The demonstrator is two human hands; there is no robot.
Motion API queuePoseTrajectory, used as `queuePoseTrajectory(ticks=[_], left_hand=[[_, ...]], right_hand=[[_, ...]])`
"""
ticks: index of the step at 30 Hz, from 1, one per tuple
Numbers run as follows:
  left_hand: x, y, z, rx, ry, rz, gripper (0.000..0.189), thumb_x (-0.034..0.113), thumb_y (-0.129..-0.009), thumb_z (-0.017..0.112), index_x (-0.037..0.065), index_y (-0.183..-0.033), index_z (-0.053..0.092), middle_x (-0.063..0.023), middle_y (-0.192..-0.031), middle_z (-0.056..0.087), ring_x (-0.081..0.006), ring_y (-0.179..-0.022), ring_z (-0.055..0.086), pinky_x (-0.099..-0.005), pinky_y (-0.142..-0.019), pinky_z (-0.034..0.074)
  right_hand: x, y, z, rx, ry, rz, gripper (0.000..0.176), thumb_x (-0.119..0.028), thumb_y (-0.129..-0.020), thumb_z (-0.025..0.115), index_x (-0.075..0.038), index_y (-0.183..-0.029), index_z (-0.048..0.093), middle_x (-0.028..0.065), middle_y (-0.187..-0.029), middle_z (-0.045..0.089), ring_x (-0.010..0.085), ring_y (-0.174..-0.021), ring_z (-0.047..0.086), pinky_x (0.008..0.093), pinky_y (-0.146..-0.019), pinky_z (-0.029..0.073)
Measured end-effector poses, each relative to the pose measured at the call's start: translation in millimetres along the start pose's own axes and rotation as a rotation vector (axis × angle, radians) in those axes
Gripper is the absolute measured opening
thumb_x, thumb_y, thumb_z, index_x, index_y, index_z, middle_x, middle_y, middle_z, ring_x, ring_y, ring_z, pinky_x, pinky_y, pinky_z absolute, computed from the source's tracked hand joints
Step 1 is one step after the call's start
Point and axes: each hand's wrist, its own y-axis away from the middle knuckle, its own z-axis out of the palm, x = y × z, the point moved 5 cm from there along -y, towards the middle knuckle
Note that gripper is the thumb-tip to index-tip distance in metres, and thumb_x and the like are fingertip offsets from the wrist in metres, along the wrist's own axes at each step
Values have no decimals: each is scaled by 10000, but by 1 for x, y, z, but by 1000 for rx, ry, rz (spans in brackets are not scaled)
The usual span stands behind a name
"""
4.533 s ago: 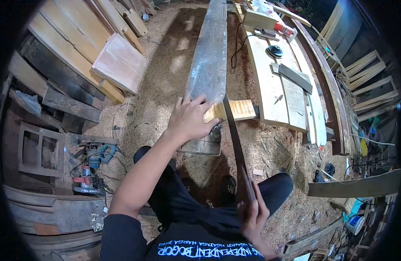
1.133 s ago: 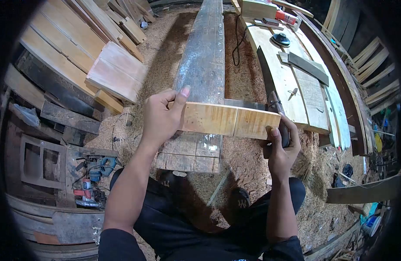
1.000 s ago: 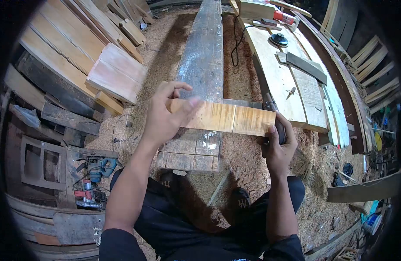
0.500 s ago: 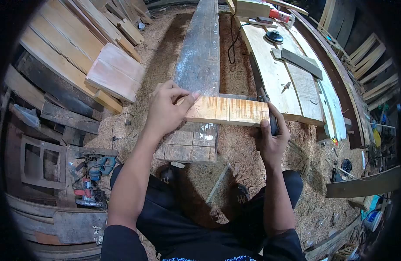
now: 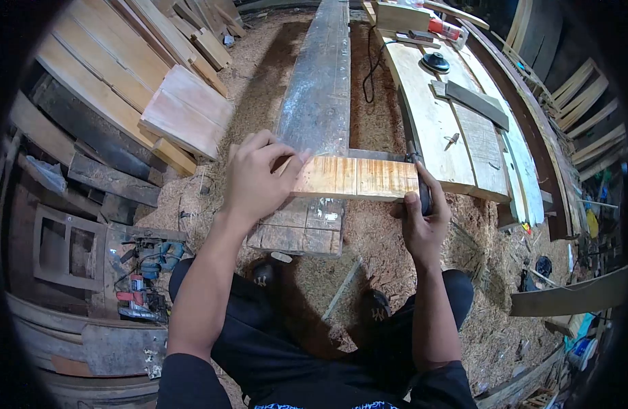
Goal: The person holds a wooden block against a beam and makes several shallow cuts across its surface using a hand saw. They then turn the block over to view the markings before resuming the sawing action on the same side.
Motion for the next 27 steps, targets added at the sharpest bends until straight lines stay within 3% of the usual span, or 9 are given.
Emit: queuePoseTrajectory(ticks=[2,6,8,16,17,20,23,24,27], left_hand=[[-5,6,-6,-147,-19,-159,365,451,-928,777,89,-931,819,-78,-920,693,-256,-951,658,-401,-899,437],[15,16,-20,-99,-205,86,381,363,-878,830,62,-1111,799,-111,-1020,711,-289,-1000,670,-432,-936,495],[23,21,-15,-171,-92,168,559,482,-843,831,112,-1257,767,-95,-1091,712,-287,-1098,641,-458,-1047,439],[22,24,-19,-311,-184,45,611,558,-888,770,201,-1381,719,-59,-1201,692,-248,-1143,602,-407,-1053,414],[22,26,-18,-309,-198,64,592,560,-905,750,211,-1383,718,-61,-1211,686,-248,-1151,596,-409,-1046,410],[30,31,-17,-306,-216,68,534,554,-950,697,253,-1391,712,-67,-1257,670,-259,-1175,583,-435,-1043,401],[31,34,-16,-343,-226,42,456,493,-978,685,239,-1353,732,-66,-1305,664,-281,-1211,582,-469,-1065,420],[28,34,-14,-332,-220,37,456,493,-978,685,239,-1353,732,-66,-1305,664,-281,-1211,582,-469,-1065,420],[31,39,-16,-243,-85,146,359,391,-1021,649,183,-1295,752,-61,-1344,683,-263,-1268,604,-462,-1074,482]], right_hand=[[0,0,4,-28,9,-3,490,-154,-1058,664,-5,-1503,525,106,-988,711,101,-738,686,259,-632,578],[0,-1,15,-37,-33,7,506,-148,-1052,673,-3,-1509,514,94,-962,710,94,-729,674,252,-628,566],[-1,-1,20,-53,-21,9,497,-149,-1053,671,-2,-1505,525,94,-955,710,88,-719,666,251,-621,559],[-11,-5,9,99,274,-119,534,-85,-1037,646,8,-1543,500,163,-1126,763,146,-809,717,285,-761,590],[-16,0,3,119,335,-136,518,-111,-1083,588,-6,-1576,468,95,-1026,761,56,-666,600,231,-586,502],[-48,10,-12,112,228,-64,510,-174,-1109,568,41,-1560,464,71,-868,732,43,-584,536,211,-524,433],[-66,34,-31,82,286,-114,504,-160,-1092,591,48,-1541,496,18,-808,678,68,-640,584,224,-590,475],[-90,45,-20,67,100,-49,508,-195,-1102,578,62,-1532,498,11,-732,629,38,-551,504,212,-502,391],[-118,78,-12,58,42,30,540,-257,-1113,551,79,-1530,486,10,-658,590,47,-479,470,223,-447,356]])
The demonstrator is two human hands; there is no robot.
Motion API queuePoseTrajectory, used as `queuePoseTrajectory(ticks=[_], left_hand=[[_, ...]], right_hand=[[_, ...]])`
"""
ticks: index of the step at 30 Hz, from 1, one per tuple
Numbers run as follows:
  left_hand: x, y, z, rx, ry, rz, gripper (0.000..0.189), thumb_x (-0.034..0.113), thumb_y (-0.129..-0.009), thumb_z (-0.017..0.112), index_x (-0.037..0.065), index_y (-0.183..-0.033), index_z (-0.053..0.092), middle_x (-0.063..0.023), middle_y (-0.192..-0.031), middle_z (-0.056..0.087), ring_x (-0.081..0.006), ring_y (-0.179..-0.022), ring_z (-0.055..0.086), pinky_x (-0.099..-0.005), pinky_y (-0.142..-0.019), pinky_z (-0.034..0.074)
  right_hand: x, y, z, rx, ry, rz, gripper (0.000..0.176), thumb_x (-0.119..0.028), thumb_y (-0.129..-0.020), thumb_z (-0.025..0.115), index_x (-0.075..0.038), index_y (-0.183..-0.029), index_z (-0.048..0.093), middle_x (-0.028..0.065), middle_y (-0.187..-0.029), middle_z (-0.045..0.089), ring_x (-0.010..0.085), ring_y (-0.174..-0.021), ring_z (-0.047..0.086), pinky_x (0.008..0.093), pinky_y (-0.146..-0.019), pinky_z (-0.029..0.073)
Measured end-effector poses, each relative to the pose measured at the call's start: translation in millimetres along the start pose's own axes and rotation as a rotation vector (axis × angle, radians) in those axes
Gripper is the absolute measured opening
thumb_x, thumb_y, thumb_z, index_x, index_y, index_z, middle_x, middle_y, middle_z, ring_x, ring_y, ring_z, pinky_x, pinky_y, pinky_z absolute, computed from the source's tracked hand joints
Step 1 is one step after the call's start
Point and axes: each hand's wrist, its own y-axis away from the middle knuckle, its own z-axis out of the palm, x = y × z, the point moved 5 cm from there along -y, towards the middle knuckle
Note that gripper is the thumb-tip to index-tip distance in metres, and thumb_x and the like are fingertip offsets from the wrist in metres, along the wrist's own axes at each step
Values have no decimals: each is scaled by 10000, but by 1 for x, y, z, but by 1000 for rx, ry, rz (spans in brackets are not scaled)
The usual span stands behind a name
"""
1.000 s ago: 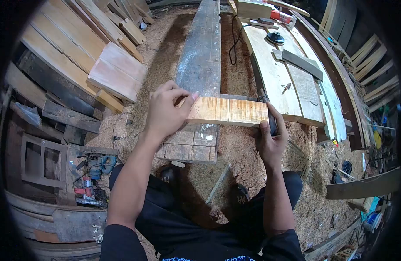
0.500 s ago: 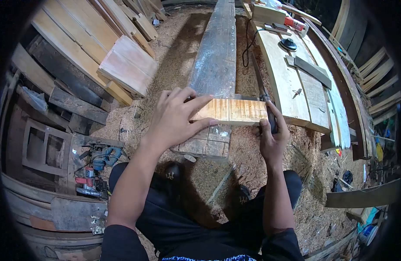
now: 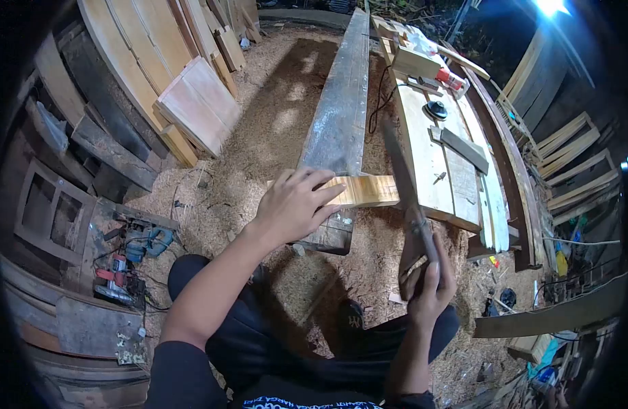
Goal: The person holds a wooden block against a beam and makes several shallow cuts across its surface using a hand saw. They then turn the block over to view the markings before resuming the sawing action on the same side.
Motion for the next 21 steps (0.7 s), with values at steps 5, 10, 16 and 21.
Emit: queuePoseTrajectory(ticks=[5,10,16,21], left_hand=[[-8,2,5,27,43,110,319,341,-1011,667,169,-1263,760,-55,-1371,685,-261,-1216,635,-439,-1046,503],[-13,-1,7,-31,2,191,326,328,-991,694,168,-1269,749,-39,-1392,676,-263,-1181,641,-429,-1014,514],[-10,-3,2,-46,2,198,362,297,-983,696,160,-1317,718,-19,-1409,661,-260,-1179,613,-441,-1000,493],[-8,0,-2,-42,-28,209,373,251,-951,722,173,-1316,716,-2,-1372,671,-250,-1165,611,-445,-976,493]], right_hand=[[-11,39,11,-45,-158,121,576,-294,-1103,556,98,-1520,489,-9,-648,560,49,-475,467,229,-446,351],[-23,46,13,-87,-100,176,577,-315,-1096,551,91,-1504,514,-19,-679,565,44,-487,471,230,-455,357],[-25,52,16,-103,-76,239,585,-317,-1096,574,91,-1511,508,-11,-695,567,47,-506,474,231,-472,370],[-25,59,20,-106,-66,283,583,-308,-1099,572,85,-1523,498,-15,-693,561,48,-523,480,229,-491,377]])
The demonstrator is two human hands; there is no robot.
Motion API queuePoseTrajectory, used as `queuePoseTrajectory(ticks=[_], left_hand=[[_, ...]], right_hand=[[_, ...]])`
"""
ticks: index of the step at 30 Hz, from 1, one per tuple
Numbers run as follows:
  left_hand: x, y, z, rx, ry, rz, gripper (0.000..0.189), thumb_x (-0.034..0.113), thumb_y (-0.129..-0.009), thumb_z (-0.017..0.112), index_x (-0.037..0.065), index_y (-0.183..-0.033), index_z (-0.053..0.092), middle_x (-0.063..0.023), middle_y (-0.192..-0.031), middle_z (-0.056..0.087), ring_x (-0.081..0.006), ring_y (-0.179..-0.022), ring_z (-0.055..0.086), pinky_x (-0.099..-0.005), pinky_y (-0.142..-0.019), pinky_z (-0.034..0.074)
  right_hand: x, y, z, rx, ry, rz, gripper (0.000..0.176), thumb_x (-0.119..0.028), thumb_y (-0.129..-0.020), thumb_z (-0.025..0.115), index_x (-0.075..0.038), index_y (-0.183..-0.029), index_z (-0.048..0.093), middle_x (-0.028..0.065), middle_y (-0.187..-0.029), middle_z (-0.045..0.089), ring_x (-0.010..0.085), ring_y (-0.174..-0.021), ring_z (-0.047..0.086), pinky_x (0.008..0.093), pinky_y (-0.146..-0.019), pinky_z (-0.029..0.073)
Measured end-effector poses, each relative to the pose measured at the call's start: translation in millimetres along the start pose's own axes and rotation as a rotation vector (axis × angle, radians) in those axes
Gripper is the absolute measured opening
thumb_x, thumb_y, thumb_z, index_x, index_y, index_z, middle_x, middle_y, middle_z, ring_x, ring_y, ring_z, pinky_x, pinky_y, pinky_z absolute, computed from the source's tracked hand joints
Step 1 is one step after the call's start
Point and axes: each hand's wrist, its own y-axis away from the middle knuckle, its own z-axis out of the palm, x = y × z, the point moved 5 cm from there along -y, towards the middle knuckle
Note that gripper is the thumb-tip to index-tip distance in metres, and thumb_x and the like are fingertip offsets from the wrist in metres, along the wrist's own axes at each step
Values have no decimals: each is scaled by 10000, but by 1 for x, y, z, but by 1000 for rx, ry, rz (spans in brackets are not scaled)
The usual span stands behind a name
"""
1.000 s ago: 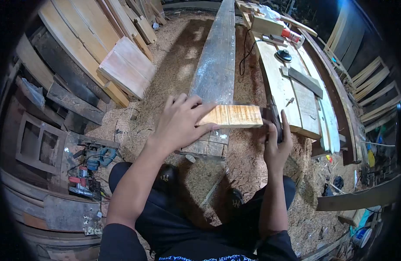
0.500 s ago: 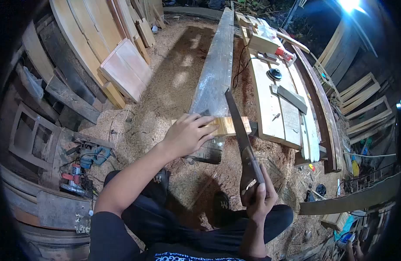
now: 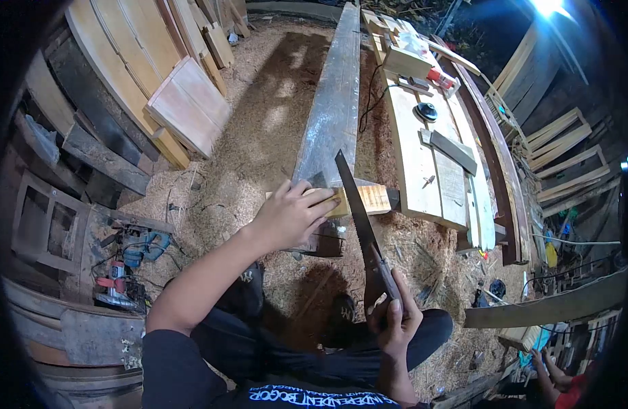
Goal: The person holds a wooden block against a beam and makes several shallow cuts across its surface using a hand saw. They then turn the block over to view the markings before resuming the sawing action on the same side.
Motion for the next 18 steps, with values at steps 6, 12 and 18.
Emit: queuePoseTrajectory(ticks=[6,12,18], left_hand=[[0,0,-1,-8,11,-5,386,262,-942,730,171,-1316,697,-7,-1360,666,-253,-1200,606,-439,-1023,478],[-5,0,0,-39,44,16,433,255,-912,762,184,-1334,694,1,-1406,655,-259,-1218,599,-450,-1006,493],[-8,-2,0,-90,111,32,429,253,-911,763,178,-1329,703,-2,-1424,656,-264,-1219,594,-447,-1019,484]], right_hand=[[-3,7,9,-51,11,-16,583,-289,-1106,559,59,-1563,457,-20,-706,554,47,-523,465,230,-491,376],[-3,15,12,-30,7,81,595,-300,-1114,545,45,-1584,430,-26,-710,565,41,-543,473,230,-521,395],[-7,2,21,-6,66,119,589,-320,-1118,539,29,-1583,443,-32,-707,564,42,-563,490,225,-533,403]])
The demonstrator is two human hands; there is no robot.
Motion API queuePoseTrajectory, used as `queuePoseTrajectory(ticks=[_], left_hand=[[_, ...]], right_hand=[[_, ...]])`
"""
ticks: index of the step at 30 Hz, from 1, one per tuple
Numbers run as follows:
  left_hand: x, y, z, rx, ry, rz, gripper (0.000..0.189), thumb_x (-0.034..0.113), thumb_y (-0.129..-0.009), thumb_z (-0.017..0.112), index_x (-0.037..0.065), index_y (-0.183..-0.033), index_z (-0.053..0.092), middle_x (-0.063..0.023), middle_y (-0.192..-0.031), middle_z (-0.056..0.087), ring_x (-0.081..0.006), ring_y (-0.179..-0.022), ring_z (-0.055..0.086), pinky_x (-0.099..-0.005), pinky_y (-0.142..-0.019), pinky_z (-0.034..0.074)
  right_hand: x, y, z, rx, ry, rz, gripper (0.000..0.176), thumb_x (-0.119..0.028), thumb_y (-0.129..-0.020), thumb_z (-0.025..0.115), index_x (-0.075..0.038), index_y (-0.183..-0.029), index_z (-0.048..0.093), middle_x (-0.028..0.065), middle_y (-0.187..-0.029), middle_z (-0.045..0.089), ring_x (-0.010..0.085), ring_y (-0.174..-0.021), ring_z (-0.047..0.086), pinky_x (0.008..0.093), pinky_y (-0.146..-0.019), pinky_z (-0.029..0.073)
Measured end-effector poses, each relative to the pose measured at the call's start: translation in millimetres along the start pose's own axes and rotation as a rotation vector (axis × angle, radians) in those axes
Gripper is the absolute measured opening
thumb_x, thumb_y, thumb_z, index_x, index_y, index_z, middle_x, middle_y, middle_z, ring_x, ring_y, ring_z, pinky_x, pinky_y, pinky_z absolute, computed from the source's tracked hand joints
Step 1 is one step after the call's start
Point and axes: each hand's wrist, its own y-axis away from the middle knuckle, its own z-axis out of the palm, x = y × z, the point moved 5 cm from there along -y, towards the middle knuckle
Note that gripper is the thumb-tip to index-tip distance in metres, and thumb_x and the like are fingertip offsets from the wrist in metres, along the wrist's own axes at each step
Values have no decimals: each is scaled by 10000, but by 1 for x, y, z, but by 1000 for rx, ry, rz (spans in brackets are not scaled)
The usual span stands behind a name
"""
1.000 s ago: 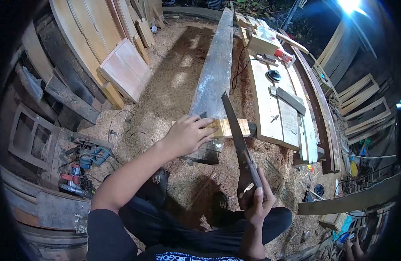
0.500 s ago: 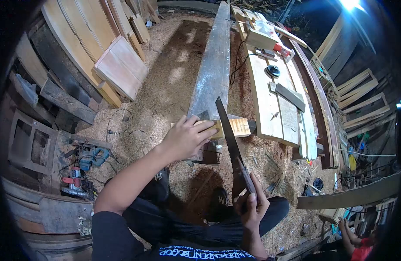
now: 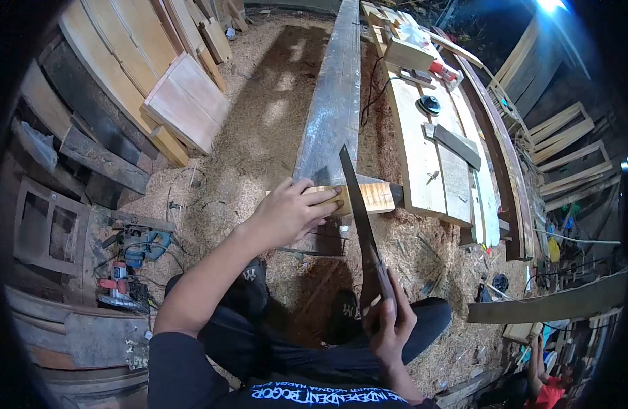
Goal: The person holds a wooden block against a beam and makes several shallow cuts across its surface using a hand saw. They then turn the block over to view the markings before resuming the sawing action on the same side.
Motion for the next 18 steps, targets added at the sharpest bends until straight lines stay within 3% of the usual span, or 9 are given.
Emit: queuePoseTrajectory(ticks=[8,10,11,12,14,16,18], left_hand=[[4,-1,-3,73,15,-83,365,240,-900,773,168,-1257,754,6,-1398,690,-271,-1118,601,-425,-1008,490],[0,-2,-5,93,18,-98,342,237,-901,771,167,-1236,767,11,-1388,698,-273,-1090,600,-422,-1002,494],[-1,-2,-5,56,9,-67,318,245,-915,760,178,-1226,770,32,-1397,688,-275,-1098,590,-410,-1006,500],[-1,-3,-5,16,-1,-36,295,252,-929,748,190,-1216,772,52,-1405,678,-277,-1105,580,-398,-1009,506],[-3,-4,-6,-8,28,-37,288,245,-925,751,186,-1205,776,51,-1392,686,-281,-1087,579,-401,-1009,506],[-3,-5,-5,-31,58,-33,280,239,-921,754,183,-1194,780,50,-1379,693,-284,-1069,578,-403,-1010,505],[-4,-4,-4,56,85,-69,263,236,-916,758,169,-1169,787,53,-1351,708,-286,-1052,577,-404,-999,509]], right_hand=[[11,14,-13,-36,65,-7,599,-337,-1115,530,53,-1563,460,-10,-780,597,44,-620,533,217,-569,421],[4,22,-15,45,261,-206,758,-485,-1081,549,91,-1559,435,18,-830,664,36,-546,492,207,-522,372],[-2,33,-12,-7,115,47,766,-489,-1078,552,91,-1563,430,25,-853,674,39,-559,500,207,-532,379],[0,27,-12,-10,116,48,766,-489,-1078,552,91,-1563,430,25,-853,674,39,-559,500,207,-532,379],[0,14,-8,-37,190,-45,746,-471,-1083,552,83,-1568,428,22,-840,671,38,-551,493,205,-525,368],[-11,-16,5,-47,98,24,670,-396,-1099,533,66,-1573,429,-18,-769,610,34,-557,473,198,-529,357],[8,-27,6,-35,89,-3,569,-192,-1079,506,55,-1585,423,56,-904,693,53,-650,558,246,-603,448]])
